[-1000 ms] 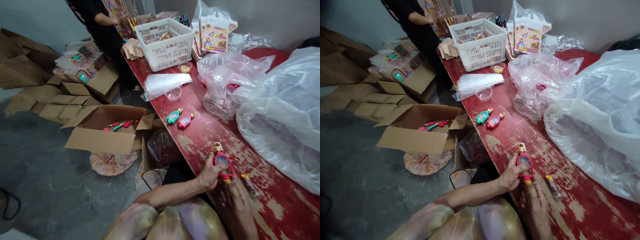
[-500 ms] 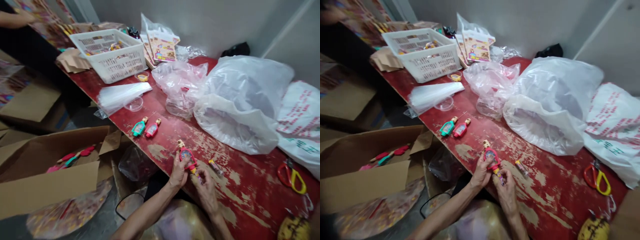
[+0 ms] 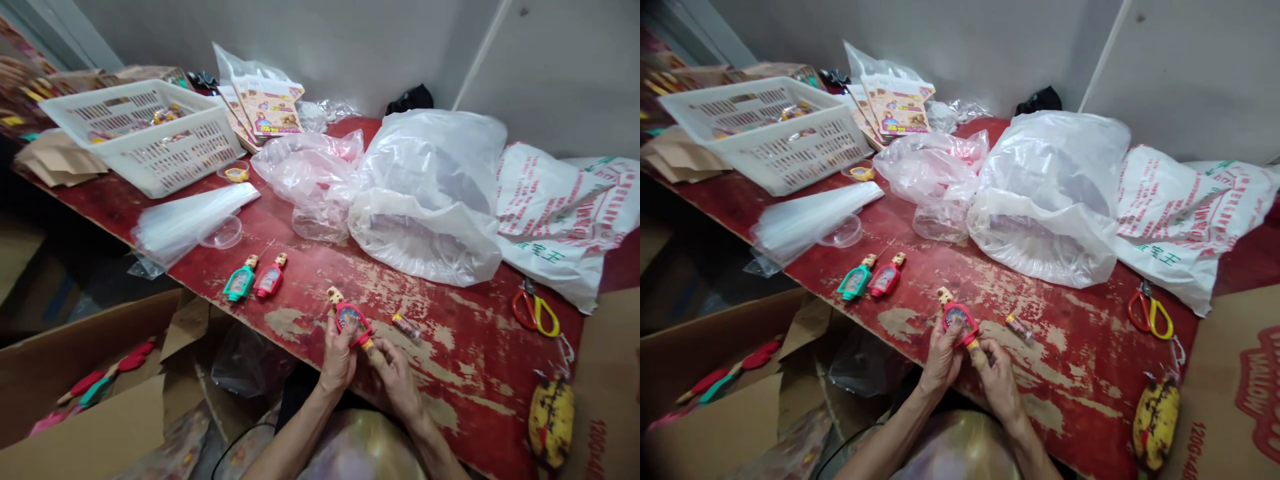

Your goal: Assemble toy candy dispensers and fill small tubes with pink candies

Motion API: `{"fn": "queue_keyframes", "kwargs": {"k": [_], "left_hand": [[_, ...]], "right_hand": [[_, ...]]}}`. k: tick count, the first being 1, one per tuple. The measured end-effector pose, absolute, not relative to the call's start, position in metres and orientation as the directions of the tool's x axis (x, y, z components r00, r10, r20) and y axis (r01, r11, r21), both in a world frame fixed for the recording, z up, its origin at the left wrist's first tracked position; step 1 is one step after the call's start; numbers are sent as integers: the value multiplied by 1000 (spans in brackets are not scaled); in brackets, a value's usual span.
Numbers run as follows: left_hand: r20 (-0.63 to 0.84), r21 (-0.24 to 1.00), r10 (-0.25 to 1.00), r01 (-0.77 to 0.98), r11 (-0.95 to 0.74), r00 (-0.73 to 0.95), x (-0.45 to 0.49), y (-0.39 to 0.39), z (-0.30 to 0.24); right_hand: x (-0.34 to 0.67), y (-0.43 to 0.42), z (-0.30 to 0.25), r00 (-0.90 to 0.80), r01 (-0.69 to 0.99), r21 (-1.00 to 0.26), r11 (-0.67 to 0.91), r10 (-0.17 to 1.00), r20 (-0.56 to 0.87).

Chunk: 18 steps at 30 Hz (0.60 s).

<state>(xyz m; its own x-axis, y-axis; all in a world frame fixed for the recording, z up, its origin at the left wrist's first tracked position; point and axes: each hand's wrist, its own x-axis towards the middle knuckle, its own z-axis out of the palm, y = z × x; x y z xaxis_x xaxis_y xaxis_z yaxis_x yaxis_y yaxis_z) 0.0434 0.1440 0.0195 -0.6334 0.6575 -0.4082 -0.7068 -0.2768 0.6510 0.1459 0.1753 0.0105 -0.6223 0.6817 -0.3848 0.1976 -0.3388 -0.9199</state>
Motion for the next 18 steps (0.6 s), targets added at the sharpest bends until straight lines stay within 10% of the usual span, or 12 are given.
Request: {"fn": "queue_keyframes", "kwargs": {"k": [3,9,14,18], "left_hand": [[-390,664,686,-704,-253,-614,43,145,20],[-391,674,673,-693,-256,-628,46,147,19],[-420,655,694,-725,-214,-585,44,147,19],[-420,646,679,-724,-241,-602,44,147,16]], "right_hand": [[149,178,8,-700,173,-849,-499,544,-462],[150,177,11,-535,245,-956,-159,800,-270],[151,177,5,-697,137,-773,-620,494,-520],[152,177,7,-589,208,-917,-341,705,-395]]}}
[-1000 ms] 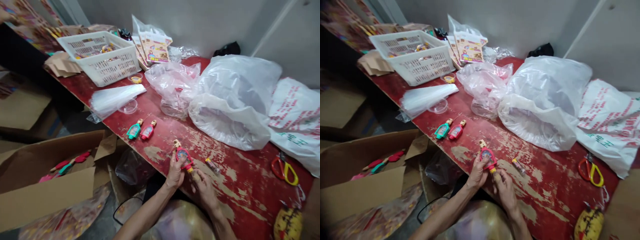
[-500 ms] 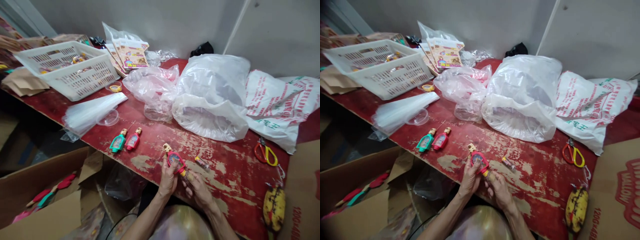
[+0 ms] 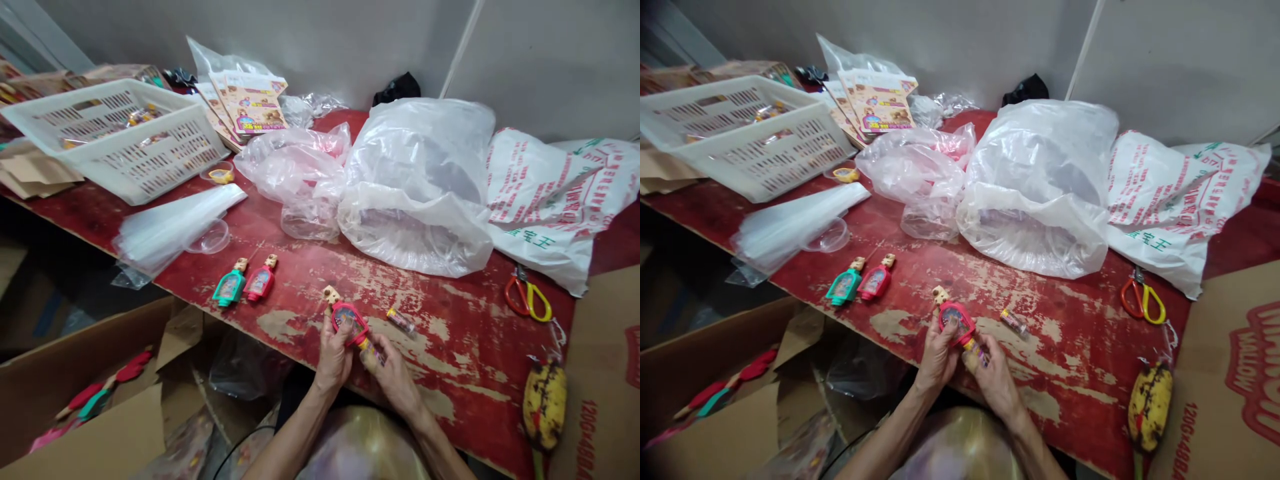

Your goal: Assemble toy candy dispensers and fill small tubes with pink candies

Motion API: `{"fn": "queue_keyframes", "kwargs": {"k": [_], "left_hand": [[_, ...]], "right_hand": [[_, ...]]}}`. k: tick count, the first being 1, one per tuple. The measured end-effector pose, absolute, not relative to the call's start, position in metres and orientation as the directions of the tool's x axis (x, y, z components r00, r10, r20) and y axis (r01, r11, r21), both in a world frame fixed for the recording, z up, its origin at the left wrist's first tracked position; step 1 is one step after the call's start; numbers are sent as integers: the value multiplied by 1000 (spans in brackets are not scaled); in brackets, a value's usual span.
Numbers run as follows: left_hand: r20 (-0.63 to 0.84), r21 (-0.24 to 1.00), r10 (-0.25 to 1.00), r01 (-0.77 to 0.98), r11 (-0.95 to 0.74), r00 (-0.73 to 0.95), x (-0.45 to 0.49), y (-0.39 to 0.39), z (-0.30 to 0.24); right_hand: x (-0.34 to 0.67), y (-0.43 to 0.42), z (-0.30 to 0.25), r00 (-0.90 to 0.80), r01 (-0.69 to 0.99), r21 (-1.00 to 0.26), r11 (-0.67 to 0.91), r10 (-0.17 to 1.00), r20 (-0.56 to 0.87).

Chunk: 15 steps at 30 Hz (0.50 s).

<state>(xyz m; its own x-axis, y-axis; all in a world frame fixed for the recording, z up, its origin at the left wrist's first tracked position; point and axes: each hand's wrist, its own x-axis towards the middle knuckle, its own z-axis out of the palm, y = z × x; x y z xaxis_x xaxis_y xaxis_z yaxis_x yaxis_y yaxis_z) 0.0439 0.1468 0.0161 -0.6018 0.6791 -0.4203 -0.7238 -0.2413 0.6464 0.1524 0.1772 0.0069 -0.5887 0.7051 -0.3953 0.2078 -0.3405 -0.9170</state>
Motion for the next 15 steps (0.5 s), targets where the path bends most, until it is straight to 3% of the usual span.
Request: {"fn": "queue_keyframes", "kwargs": {"k": [3,5,8,10,15], "left_hand": [[-417,654,663,-712,-256,-622,44,147,15],[-415,652,675,-717,-247,-610,42,147,16],[-438,624,696,-750,-220,-569,39,147,18],[-453,606,701,-766,-212,-552,37,147,18],[-418,633,664,-723,-276,-620,38,147,16]], "right_hand": [[153,177,9,-504,288,-951,-115,826,-253],[154,178,8,-583,248,-945,-214,746,-322],[155,180,4,-707,169,-828,-535,520,-480],[153,180,3,-723,174,-810,-560,486,-491],[147,176,9,-533,260,-944,-204,784,-317]]}}
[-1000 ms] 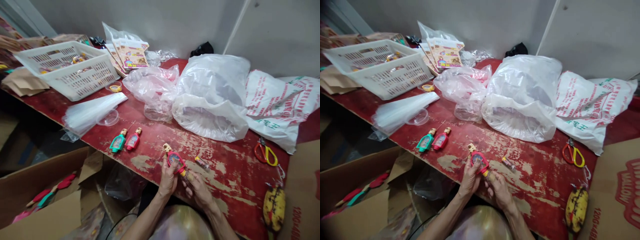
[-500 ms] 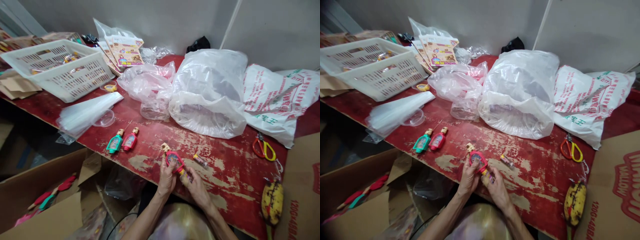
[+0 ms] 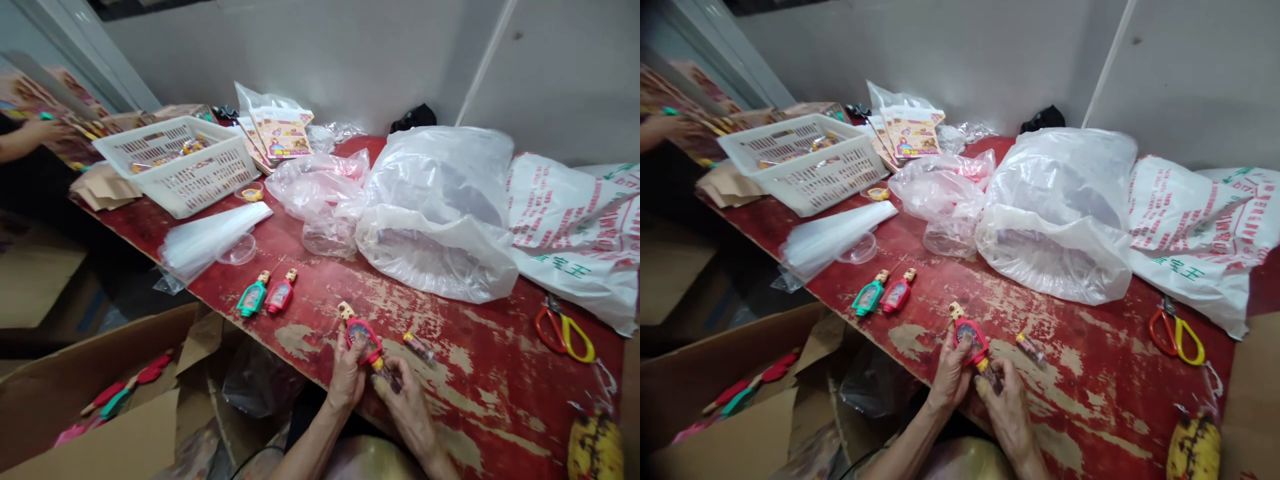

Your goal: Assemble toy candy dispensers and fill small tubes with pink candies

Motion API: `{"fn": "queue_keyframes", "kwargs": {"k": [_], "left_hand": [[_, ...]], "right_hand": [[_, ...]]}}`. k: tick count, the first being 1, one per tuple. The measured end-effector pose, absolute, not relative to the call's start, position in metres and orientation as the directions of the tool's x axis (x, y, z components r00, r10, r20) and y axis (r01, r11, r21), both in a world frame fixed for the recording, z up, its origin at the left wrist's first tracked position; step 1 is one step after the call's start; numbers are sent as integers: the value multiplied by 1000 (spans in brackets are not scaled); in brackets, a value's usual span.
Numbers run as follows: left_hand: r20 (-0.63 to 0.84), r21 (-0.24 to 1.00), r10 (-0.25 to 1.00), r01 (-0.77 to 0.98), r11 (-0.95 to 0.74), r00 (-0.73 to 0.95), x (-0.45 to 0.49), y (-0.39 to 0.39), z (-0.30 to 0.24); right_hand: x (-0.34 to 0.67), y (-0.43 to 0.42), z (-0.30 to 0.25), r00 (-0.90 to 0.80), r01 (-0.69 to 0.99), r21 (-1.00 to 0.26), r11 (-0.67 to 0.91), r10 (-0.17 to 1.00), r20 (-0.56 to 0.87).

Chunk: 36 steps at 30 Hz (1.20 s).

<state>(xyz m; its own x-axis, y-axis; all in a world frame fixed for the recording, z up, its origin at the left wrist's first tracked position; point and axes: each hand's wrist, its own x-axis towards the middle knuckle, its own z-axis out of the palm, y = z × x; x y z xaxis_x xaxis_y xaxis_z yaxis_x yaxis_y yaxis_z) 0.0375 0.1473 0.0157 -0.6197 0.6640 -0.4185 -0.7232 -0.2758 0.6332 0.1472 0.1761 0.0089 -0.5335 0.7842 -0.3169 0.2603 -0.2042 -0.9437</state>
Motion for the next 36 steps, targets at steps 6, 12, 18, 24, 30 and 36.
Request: {"fn": "queue_keyframes", "kwargs": {"k": [6,12,18,24,30,36], "left_hand": [[-448,576,710,-783,-236,-543,34,146,18],[-442,577,678,-765,-287,-588,35,145,14],[-462,571,699,-786,-237,-546,28,146,17],[-481,627,614,-735,-258,-626,14,147,13],[-498,620,597,-739,-262,-629,14,149,9],[-461,629,600,-718,-298,-654,23,149,9]], "right_hand": [[152,174,0,-692,177,-745,-643,457,-559],[150,175,-5,-537,226,-920,-321,746,-393],[149,173,1,-712,241,-655,-716,328,-621],[157,180,12,-667,343,-932,-115,669,-328],[162,187,12,-662,459,-877,145,714,-229],[155,180,7,-624,388,-915,110,762,-173]]}}
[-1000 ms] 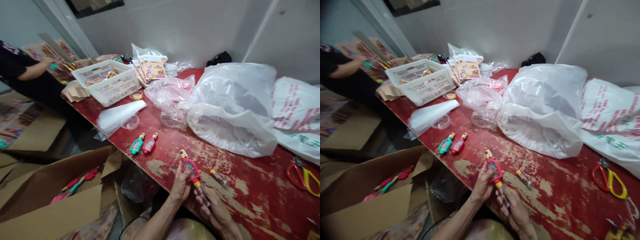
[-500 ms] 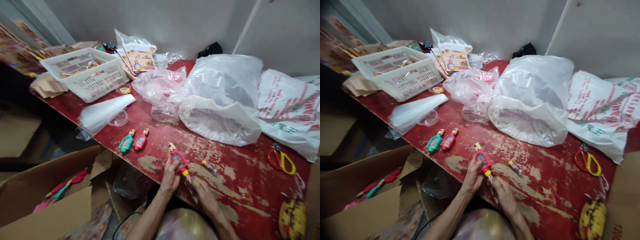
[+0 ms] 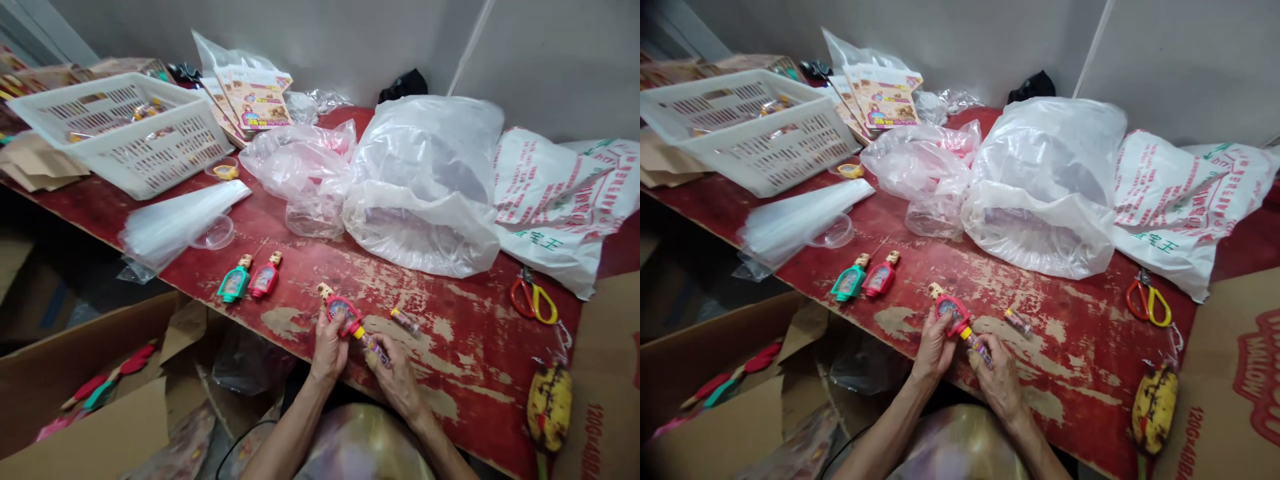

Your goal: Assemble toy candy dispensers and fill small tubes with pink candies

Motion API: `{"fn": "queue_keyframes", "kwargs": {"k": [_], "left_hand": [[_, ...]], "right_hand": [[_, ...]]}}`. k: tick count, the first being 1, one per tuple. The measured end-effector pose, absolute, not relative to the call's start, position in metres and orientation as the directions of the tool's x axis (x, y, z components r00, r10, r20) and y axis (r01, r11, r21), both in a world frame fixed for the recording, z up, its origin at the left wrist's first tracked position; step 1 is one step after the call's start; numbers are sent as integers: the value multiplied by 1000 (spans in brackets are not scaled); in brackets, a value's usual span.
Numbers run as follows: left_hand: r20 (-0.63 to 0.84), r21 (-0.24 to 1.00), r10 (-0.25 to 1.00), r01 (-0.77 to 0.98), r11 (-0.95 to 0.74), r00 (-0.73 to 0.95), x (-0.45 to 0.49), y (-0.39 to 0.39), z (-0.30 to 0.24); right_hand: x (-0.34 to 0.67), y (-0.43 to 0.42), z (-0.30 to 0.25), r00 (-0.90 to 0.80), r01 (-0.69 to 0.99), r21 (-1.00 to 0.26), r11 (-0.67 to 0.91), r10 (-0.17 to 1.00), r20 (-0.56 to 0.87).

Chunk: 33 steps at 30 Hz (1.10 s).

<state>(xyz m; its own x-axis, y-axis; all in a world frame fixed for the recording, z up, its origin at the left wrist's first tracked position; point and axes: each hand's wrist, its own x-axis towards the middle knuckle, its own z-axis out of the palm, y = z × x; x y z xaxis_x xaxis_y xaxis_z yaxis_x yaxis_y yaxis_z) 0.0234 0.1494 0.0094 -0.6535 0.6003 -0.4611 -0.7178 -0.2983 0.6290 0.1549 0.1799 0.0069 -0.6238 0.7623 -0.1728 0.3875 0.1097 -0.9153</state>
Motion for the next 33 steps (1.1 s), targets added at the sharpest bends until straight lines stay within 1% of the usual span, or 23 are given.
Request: {"fn": "queue_keyframes", "kwargs": {"k": [3,5,6,8,10,11,13,14,16,20,24,26,27,28,30,31,33], "left_hand": [[-441,638,594,-700,-320,-673,25,149,11],[-439,622,600,-708,-334,-669,24,149,12],[-442,609,605,-716,-340,-663,24,149,12],[-452,584,610,-733,-350,-651,21,150,12],[-464,570,603,-740,-357,-649,19,150,12],[-469,570,594,-738,-362,-654,18,150,12],[-467,578,581,-727,-369,-666,18,150,12],[-461,586,580,-722,-369,-671,18,149,13],[-447,602,589,-714,-358,-673,20,149,15],[-421,631,599,-695,-346,-681,24,148,17],[-399,651,608,-679,-339,-686,28,146,15],[-396,643,627,-690,-333,-671,32,146,14],[-395,637,636,-697,-330,-663,33,146,14],[-395,631,645,-704,-327,-654,35,146,13],[-399,623,656,-714,-318,-641,37,145,13],[-403,621,660,-719,-313,-635,38,145,13],[-413,612,665,-731,-304,-622,37,142,14]], "right_hand": [[154,179,10,-608,383,-914,136,782,-138],[155,180,12,-601,352,-931,97,786,-145],[156,180,13,-609,323,-945,43,774,-173],[159,180,14,-648,243,-959,-145,711,-272],[160,179,11,-690,148,-920,-364,628,-360],[161,179,10,-700,106,-890,-443,602,-383],[161,178,8,-695,53,-854,-517,595,-403],[160,178,8,-691,55,-852,-521,596,-409],[158,178,11,-678,104,-874,-475,609,-411],[155,179,20,-620,232,-938,-257,704,-347],[156,179,23,-604,316,-948,-32,764,-227],[156,179,22,-601,313,-950,15,777,-186],[156,178,21,-603,299,-954,4,776,-185],[156,178,20,-606,281,-959,-32,769,-204],[154,176,19,-621,218,-960,-178,733,-277],[152,175,18,-633,162,-945,-282,705,-319],[149,173,16,-668,33,-859,-511,628,-399]]}}
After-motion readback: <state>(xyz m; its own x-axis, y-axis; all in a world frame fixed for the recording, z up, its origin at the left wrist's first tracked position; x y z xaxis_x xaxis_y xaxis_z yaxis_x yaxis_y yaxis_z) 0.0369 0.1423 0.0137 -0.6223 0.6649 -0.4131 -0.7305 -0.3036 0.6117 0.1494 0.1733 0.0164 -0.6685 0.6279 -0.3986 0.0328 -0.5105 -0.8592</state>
